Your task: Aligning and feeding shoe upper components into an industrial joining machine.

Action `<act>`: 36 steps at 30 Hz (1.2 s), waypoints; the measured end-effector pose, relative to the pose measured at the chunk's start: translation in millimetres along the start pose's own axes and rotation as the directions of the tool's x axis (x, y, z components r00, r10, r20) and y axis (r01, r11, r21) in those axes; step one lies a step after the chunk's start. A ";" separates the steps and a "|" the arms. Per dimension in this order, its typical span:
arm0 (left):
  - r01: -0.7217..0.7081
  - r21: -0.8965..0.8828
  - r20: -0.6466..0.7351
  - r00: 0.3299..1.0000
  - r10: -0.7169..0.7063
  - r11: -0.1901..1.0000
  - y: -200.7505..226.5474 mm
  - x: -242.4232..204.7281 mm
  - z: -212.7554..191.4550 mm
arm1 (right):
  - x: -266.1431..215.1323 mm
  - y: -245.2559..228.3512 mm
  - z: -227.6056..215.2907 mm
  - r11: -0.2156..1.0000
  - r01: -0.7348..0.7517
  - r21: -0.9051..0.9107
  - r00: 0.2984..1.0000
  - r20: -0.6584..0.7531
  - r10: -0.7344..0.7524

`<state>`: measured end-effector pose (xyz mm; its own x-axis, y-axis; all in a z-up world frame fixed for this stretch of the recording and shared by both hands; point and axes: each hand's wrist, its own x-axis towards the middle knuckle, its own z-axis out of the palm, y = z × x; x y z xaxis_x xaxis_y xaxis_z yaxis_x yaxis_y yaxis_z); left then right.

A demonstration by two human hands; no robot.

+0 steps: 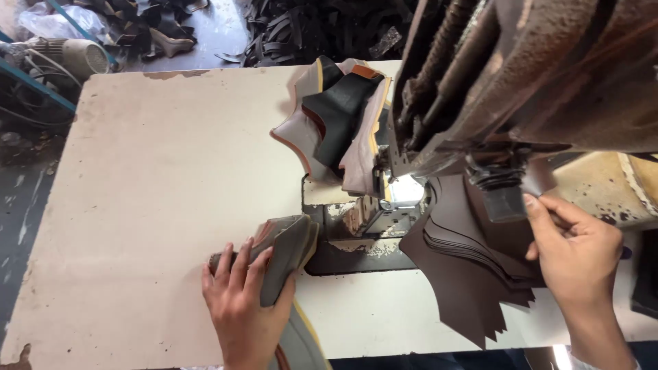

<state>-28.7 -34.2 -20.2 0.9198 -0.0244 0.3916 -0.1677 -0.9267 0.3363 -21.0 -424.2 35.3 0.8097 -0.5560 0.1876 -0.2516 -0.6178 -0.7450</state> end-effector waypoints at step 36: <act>0.277 -0.869 0.232 0.960 -0.156 0.411 93.8 6.1 -43.7 | -105.8 -81.6 32.6 0.717 -0.541 0.439 0.501 0.853 -0.145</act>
<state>-54.3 -104.9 51.1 0.9916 0.0347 0.1250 -0.1227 -0.0616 0.9905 -68.8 -296.9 55.4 0.8945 0.2850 -0.3444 -0.3856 0.1022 -0.9170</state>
